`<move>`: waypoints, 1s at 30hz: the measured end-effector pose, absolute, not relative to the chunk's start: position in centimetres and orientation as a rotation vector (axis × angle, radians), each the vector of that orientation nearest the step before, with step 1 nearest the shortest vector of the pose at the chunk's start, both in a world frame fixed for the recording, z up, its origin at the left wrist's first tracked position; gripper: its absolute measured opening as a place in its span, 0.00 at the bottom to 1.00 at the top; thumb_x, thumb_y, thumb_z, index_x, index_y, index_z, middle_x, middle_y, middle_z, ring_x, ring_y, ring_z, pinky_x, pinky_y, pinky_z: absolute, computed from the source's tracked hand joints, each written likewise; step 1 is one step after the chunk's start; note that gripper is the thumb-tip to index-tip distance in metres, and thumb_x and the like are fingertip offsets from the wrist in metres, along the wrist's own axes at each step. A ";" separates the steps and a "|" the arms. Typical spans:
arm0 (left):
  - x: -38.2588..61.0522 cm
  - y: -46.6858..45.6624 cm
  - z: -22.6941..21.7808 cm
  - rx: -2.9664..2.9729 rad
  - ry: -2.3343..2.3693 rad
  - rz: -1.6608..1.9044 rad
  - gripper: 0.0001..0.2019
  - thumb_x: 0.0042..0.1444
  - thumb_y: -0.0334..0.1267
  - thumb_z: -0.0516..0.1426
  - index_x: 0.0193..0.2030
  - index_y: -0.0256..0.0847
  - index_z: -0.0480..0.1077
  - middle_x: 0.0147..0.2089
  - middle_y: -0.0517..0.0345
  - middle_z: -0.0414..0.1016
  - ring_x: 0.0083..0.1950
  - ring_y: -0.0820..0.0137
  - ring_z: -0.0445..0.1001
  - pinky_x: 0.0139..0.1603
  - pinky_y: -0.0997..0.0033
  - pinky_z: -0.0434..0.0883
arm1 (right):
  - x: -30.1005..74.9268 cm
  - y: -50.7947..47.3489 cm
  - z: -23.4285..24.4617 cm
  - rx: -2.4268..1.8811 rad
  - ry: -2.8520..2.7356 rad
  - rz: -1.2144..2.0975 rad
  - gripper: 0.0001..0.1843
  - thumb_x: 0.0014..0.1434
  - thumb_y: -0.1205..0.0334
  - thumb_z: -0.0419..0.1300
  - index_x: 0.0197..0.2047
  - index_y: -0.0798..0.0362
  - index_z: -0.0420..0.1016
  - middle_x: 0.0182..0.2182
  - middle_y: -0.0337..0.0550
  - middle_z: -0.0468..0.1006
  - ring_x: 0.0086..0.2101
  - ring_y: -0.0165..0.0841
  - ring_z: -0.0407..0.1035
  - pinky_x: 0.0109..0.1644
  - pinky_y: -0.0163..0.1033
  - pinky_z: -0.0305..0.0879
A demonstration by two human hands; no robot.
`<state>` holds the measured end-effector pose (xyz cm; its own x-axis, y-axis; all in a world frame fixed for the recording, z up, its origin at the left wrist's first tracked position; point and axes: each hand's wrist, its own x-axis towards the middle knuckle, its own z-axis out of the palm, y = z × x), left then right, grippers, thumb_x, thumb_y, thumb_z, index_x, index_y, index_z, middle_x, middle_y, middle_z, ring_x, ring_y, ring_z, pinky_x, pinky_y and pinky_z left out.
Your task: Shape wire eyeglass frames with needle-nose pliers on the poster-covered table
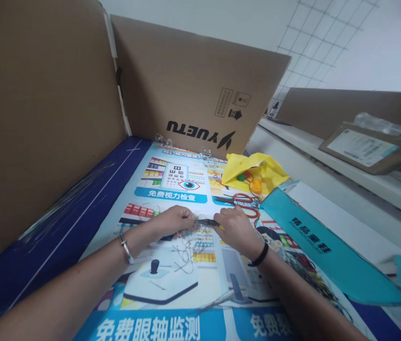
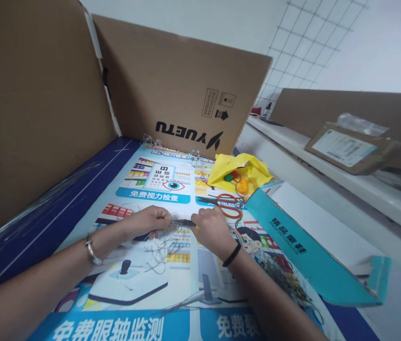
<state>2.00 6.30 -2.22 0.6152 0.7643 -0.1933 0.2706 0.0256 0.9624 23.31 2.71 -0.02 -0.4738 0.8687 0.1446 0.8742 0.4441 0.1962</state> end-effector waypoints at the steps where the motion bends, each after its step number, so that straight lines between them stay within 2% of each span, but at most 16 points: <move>1: 2.0 6.3 -2.3 1.546 0.895 0.473 0.08 0.49 0.40 0.54 0.24 0.39 0.62 0.16 0.68 0.58 0.15 0.79 0.56 0.16 0.78 0.57 | 23.3 2.7 0.0 -1.602 -2.646 -0.371 0.07 0.56 0.59 0.56 0.32 0.52 0.72 0.28 0.41 0.73 0.33 0.32 0.65 0.38 0.39 0.45; 5: 1.9 6.3 -2.4 1.548 0.894 0.447 0.06 0.48 0.38 0.54 0.25 0.39 0.63 0.16 0.69 0.58 0.15 0.79 0.56 0.17 0.78 0.57 | 23.5 2.7 0.2 -1.537 -2.667 -0.408 0.07 0.56 0.59 0.56 0.31 0.52 0.71 0.29 0.41 0.73 0.33 0.32 0.64 0.38 0.39 0.45; 10: 1.9 6.1 -1.8 1.580 0.878 0.414 0.05 0.49 0.37 0.54 0.25 0.39 0.64 0.17 0.67 0.59 0.17 0.79 0.57 0.19 0.77 0.59 | 24.1 3.1 0.3 -1.357 -2.705 -0.622 0.05 0.55 0.60 0.57 0.31 0.52 0.71 0.29 0.42 0.70 0.34 0.34 0.60 0.39 0.41 0.45; 15: 1.9 6.0 -1.7 1.589 0.901 0.381 0.05 0.47 0.37 0.54 0.27 0.37 0.67 0.21 0.65 0.63 0.20 0.78 0.61 0.21 0.77 0.60 | 24.2 3.1 0.6 -1.255 -2.701 -0.809 0.05 0.55 0.64 0.56 0.29 0.52 0.70 0.28 0.44 0.68 0.33 0.35 0.57 0.38 0.42 0.44; 18: 1.9 6.1 -1.7 1.574 0.879 0.368 0.05 0.46 0.36 0.53 0.27 0.37 0.67 0.20 0.65 0.62 0.19 0.77 0.60 0.20 0.77 0.59 | 24.0 2.9 0.8 -1.230 -2.678 -0.887 0.05 0.56 0.67 0.55 0.29 0.52 0.69 0.27 0.43 0.66 0.32 0.35 0.56 0.38 0.42 0.43; 23: 1.8 6.1 -1.5 1.558 0.849 0.352 0.04 0.46 0.35 0.54 0.26 0.37 0.66 0.17 0.65 0.62 0.17 0.78 0.57 0.18 0.77 0.55 | 23.8 2.8 0.6 -1.209 -2.652 -0.945 0.06 0.58 0.67 0.54 0.30 0.51 0.68 0.27 0.42 0.65 0.32 0.35 0.54 0.38 0.42 0.43; 30: 1.6 6.2 -1.6 1.444 0.799 0.343 0.02 0.46 0.33 0.55 0.26 0.37 0.67 0.16 0.66 0.63 0.18 0.78 0.58 0.19 0.77 0.55 | 24.0 3.0 0.4 -1.181 -2.646 -0.935 0.07 0.59 0.67 0.54 0.31 0.51 0.70 0.27 0.42 0.65 0.32 0.35 0.54 0.38 0.42 0.43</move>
